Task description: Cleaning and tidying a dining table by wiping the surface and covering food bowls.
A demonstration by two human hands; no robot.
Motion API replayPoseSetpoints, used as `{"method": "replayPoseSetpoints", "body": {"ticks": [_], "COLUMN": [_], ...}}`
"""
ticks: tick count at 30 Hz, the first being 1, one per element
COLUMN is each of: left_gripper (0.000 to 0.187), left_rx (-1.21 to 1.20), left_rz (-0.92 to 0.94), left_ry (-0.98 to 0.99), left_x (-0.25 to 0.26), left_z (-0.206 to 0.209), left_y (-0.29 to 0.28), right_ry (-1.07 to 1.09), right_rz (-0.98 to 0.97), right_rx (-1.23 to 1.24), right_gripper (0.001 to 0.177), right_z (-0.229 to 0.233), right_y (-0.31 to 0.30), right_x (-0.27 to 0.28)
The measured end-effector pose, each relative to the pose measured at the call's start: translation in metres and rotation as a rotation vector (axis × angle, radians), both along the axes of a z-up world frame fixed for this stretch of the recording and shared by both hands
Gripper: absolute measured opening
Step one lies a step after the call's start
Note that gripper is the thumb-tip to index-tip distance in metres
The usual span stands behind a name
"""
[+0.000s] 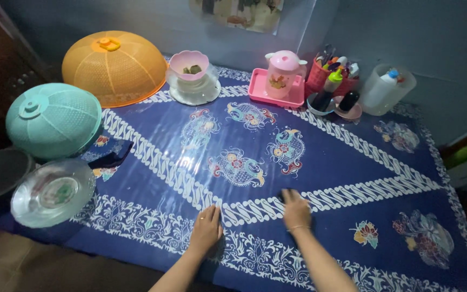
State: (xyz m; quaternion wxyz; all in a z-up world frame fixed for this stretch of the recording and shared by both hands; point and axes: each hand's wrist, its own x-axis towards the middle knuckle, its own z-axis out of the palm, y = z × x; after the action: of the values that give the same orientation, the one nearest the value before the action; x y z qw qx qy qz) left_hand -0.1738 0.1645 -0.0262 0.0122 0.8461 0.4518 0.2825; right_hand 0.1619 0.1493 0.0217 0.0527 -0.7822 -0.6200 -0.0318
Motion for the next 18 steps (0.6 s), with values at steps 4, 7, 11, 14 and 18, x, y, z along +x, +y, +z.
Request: {"method": "replayPoseSetpoints", "body": {"ticks": [4, 7, 11, 14, 18], "left_gripper": [0.062, 0.062, 0.056, 0.053, 0.042], "left_rx": [-0.039, -0.083, -0.069, -0.081, -0.202], "left_rz": [-0.009, 0.006, 0.039, 0.068, 0.084], "left_ry": [-0.008, -0.03, -0.063, -0.071, -0.13], "left_x": [-0.001, -0.001, 0.005, 0.004, 0.005], "left_z": [0.004, 0.01, 0.002, 0.003, 0.015], "left_y": [0.001, -0.002, -0.001, 0.002, 0.009], "right_ry": [0.111, 0.208, 0.236, 0.2, 0.155], "right_rz": [-0.344, -0.581, -0.502, -0.298, 0.239], "right_rx": [-0.054, -0.044, 0.051, 0.008, 0.088], "right_gripper": [0.051, 0.054, 0.051, 0.047, 0.055], "right_z": [0.01, 0.009, -0.027, -0.013, -0.042], "right_y": [-0.019, -0.015, 0.027, 0.048, 0.056], "right_x": [0.05, 0.05, 0.021, -0.042, -0.109]}}
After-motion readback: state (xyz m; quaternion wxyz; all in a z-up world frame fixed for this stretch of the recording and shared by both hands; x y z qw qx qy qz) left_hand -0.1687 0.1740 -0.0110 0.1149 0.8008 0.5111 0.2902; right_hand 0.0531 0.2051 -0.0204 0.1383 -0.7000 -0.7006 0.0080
